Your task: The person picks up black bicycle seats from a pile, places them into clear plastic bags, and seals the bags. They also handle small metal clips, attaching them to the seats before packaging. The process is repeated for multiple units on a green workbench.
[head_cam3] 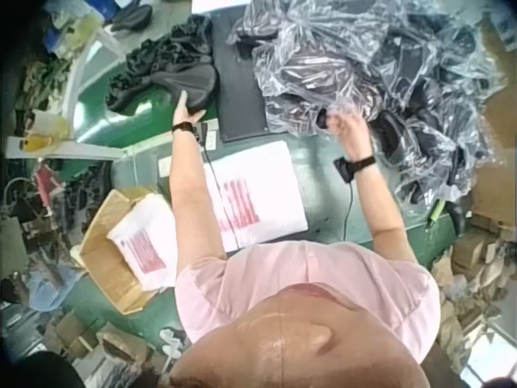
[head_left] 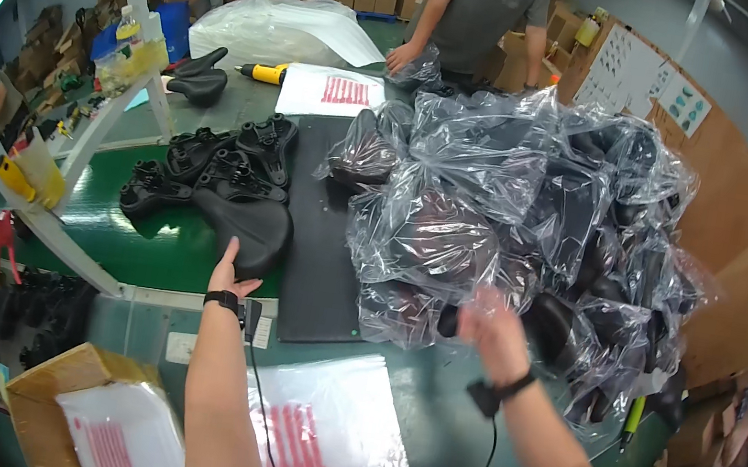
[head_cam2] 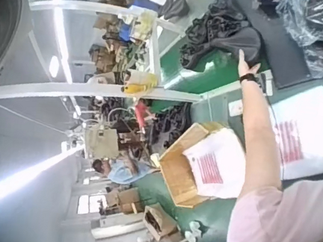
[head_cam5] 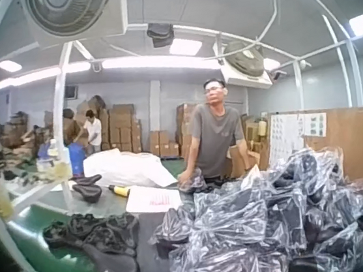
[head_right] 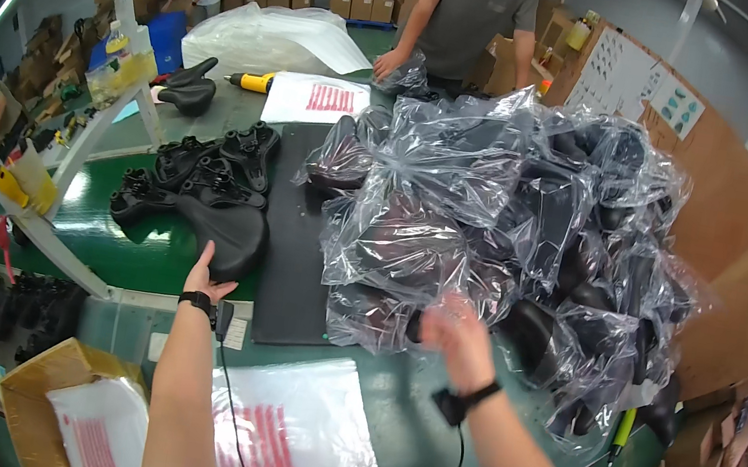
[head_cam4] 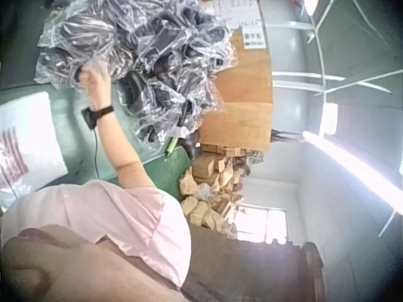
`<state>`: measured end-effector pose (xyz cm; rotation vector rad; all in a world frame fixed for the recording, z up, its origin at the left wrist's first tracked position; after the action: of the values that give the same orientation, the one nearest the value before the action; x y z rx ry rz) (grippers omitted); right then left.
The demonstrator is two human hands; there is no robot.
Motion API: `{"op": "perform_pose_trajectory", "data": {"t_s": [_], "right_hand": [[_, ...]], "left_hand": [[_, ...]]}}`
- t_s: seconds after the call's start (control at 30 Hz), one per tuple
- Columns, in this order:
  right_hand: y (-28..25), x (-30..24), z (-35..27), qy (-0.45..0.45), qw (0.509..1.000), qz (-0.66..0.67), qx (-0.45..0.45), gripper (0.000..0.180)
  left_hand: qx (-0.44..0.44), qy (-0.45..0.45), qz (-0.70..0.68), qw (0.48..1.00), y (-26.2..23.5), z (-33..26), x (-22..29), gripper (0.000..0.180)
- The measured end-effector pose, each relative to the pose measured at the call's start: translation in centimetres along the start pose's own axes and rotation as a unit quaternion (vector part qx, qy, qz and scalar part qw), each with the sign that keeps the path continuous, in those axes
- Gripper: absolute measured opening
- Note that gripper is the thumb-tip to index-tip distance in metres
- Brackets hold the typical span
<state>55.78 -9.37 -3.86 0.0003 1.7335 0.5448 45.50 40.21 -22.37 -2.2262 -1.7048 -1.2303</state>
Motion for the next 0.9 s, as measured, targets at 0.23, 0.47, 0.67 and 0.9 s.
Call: {"op": "perform_pose_trajectory", "data": {"t_s": [0.23, 0.47, 0.67, 0.9], "right_hand": [[-1.9, 13.8, -17.0, 0.314, 0.946, 0.016, -0.078, 0.028], [5.1, 14.4, -15.9, 0.342, 0.893, 0.204, -0.211, 0.057], [8.7, 9.4, -20.6, 0.378, 0.673, 0.503, -0.389, 0.071], [-4.1, 10.2, -24.2, 0.382, 0.757, 0.447, -0.284, 0.064]], "left_hand": [[0.103, 0.248, 0.095, 0.959, 3.5, -6.0, 0.3, 0.082], [0.04, 0.63, 0.527, 0.569, 4.0, -29.4, 0.9, 0.066], [-0.25, 0.599, 0.598, 0.471, 6.9, -42.2, -10.5, 0.056], [-0.111, 0.459, 0.527, 0.706, 5.9, -38.1, -19.6, 0.084]]}}
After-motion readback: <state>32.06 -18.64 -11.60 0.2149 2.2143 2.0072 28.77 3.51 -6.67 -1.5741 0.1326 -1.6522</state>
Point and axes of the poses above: each hand's wrist, its own z-axis towards the middle knuckle, its own y-axis out of the palm, x = y × z, the point moved 10 cm from there along z, towards the middle knuckle, and after that the axes turned 2 degrees about -y, right-handed, at the moved point
